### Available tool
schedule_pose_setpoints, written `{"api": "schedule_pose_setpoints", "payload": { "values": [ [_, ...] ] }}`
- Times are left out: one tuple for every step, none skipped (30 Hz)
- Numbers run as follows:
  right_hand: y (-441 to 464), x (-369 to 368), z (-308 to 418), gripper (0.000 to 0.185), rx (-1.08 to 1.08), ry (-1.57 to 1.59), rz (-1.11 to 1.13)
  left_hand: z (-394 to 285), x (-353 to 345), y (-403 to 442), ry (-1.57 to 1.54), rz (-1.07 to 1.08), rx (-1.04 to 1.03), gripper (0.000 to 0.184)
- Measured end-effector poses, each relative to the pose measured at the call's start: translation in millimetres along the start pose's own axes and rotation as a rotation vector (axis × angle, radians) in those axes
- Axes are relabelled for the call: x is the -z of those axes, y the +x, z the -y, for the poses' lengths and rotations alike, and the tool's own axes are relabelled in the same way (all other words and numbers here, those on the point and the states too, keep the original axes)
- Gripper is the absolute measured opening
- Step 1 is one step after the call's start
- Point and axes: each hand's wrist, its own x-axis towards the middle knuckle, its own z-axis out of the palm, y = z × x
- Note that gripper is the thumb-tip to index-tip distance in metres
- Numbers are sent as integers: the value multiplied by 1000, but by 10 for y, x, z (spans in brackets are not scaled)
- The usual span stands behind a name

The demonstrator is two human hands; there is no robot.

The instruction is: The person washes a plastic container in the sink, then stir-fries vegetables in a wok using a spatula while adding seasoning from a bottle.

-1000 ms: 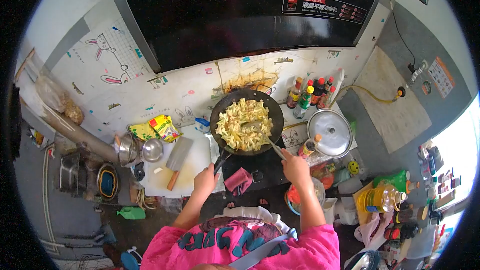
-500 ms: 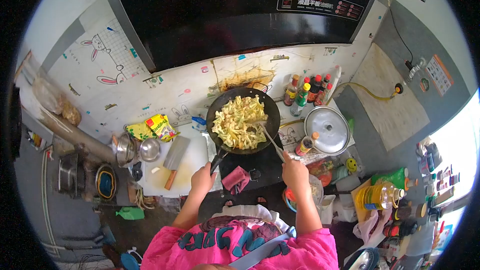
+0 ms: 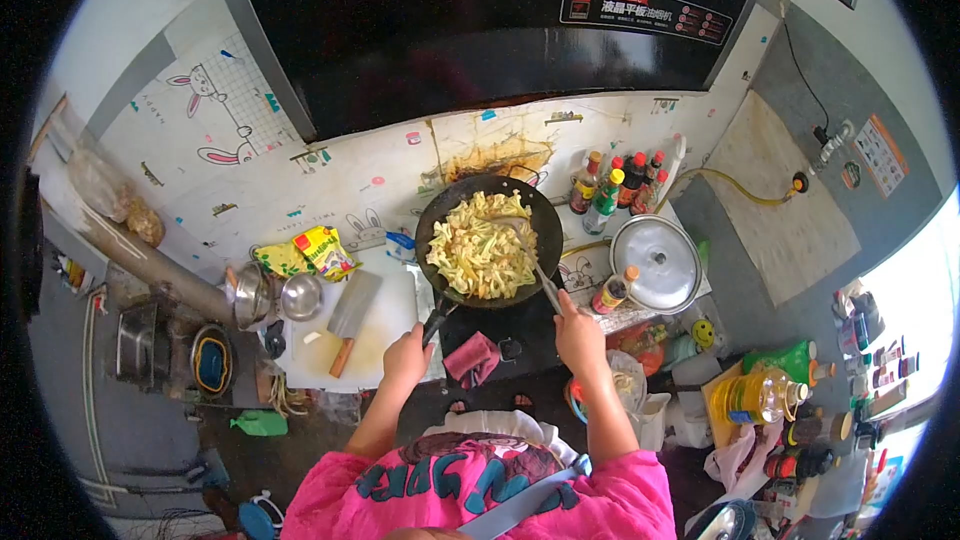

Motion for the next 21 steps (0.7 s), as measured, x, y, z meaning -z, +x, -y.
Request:
{"api": "schedule_pose_setpoints", "payload": {
  "values": [
    [-6,-88,11,42,18,15,6,-4,8,2,5,9,6,32],
    [-38,-120,1,42,15,-4,40,-4,19,5,9,18,13,32],
    [-80,-111,22,42,11,-24,76,-4,33,4,11,12,13,33],
    [-120,-78,40,42,3,-47,114,-13,41,-1,11,9,12,33],
    [-180,5,45,43,14,-28,91,-20,37,-7,9,8,11,33],
    [-228,98,49,42,25,-69,102,-16,23,-9,4,-2,2,34],
    [-269,186,34,42,39,-109,113,-6,9,-10,0,-14,-5,34],
    [-301,258,15,42,53,-147,123,10,7,-14,-2,-27,-11,34],
    [-319,317,-10,42,25,-172,142,10,23,-14,-3,-19,-6,34],
    [-326,441,27,42,-4,-201,168,-3,45,-12,-5,-10,-3,34],
    [-333,534,32,42,28,-163,141,-12,55,-13,-6,0,-2,34],
    [-338,602,27,42,59,-126,114,-13,54,-11,-7,2,2,34],
    [-348,636,23,42,62,-125,112,-15,51,-4,-8,4,4,35],
    [-362,668,47,42,56,-147,143,-14,48,-4,-9,7,7,35],
    [-371,701,80,42,49,-170,174,-11,47,1,-15,10,8,35],
    [-367,714,102,43,43,-194,203,-10,40,10,-22,11,8,35],
    [-361,676,106,43,48,-191,192,-8,34,6,-30,14,9,35],
    [-340,591,99,44,54,-186,181,-9,34,1,-26,19,9,34],
    [-299,493,88,44,62,-182,169,-12,39,5,-22,21,10,34],
    [-241,360,51,45,62,-167,160,-13,46,5,-18,24,11,34],
    [-178,196,-1,45,61,-151,151,-12,54,0,-8,31,8,35]
  ]
}}
